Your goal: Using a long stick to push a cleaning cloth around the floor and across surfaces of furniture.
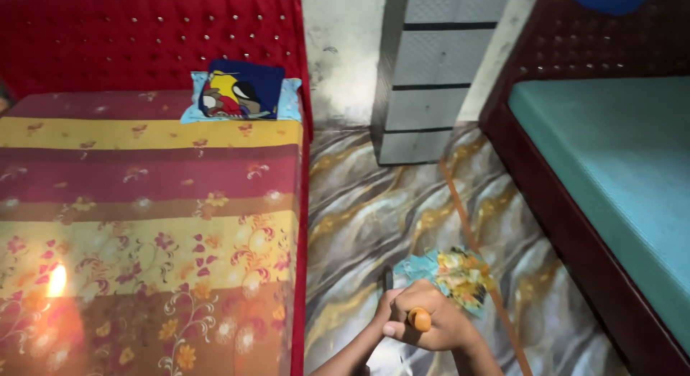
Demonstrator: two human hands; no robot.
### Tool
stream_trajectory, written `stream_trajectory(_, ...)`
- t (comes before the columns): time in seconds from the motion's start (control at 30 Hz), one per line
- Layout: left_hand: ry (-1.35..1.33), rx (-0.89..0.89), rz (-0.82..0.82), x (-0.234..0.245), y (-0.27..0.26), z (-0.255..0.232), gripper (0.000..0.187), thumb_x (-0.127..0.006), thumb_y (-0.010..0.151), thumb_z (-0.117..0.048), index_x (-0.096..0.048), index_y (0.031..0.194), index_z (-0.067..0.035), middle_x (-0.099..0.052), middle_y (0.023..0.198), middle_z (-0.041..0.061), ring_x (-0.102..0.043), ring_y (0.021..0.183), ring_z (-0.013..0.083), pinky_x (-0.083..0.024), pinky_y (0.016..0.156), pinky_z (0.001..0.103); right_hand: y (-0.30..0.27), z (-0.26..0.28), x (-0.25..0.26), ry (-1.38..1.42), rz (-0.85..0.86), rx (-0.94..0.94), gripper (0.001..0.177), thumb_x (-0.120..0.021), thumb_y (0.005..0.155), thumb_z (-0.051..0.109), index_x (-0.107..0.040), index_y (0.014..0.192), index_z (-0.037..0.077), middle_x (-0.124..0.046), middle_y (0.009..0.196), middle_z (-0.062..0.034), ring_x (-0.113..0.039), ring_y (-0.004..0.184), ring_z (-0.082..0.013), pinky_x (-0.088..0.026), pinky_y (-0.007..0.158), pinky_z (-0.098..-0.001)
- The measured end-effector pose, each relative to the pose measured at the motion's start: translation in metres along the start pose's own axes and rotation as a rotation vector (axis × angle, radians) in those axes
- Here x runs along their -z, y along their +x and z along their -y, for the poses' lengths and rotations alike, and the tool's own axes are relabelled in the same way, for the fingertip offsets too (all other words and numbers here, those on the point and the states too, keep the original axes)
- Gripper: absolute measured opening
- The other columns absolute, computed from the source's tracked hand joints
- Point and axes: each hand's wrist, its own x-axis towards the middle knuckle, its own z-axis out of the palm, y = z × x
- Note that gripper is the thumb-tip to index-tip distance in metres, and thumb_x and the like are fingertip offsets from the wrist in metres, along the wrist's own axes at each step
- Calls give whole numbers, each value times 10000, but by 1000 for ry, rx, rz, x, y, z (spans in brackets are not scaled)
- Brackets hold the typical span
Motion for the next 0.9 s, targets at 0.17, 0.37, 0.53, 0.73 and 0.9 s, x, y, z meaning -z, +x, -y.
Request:
stream_trajectory(0.17,282,-16,-104,51,43,-22,144,-634,897,-172,-627,769,-105,-631,699,-38,-588,689,45,-459,582,263,39,-44,31,-6,31,22,382,-795,878,96,-498,638,78,-533,549,-58,-555,490,-238,-420,508,-361)
stream_trajectory(0.37,479,-217,-413,106,113,12,228,-762,819,-191,-596,716,-74,-600,667,44,-551,654,108,-454,583,321,86,-96,67,71,149,89,412,-811,887,106,-469,659,77,-519,582,-68,-536,517,-257,-394,538,-382)
stream_trajectory(0.53,399,-251,-524,150,170,22,307,-781,861,-237,-574,707,-71,-582,650,55,-534,653,111,-458,595,327,123,-156,112,152,244,135,401,-810,892,105,-479,669,73,-537,597,-73,-551,536,-261,-398,550,-381)
stream_trajectory(0.73,459,-217,-614,178,261,-22,378,-787,876,-342,-616,689,-62,-645,644,70,-581,610,120,-468,593,318,175,-226,205,261,358,142,396,-808,870,48,-481,648,65,-537,584,-84,-533,516,-263,-390,536,-384)
stream_trajectory(0.9,-86,-170,-349,191,354,-7,289,-704,870,-359,-754,832,-77,-758,849,33,-690,808,125,-530,775,339,214,-261,293,281,473,275,372,-820,853,69,-499,664,74,-555,608,-103,-573,552,-303,-422,556,-404)
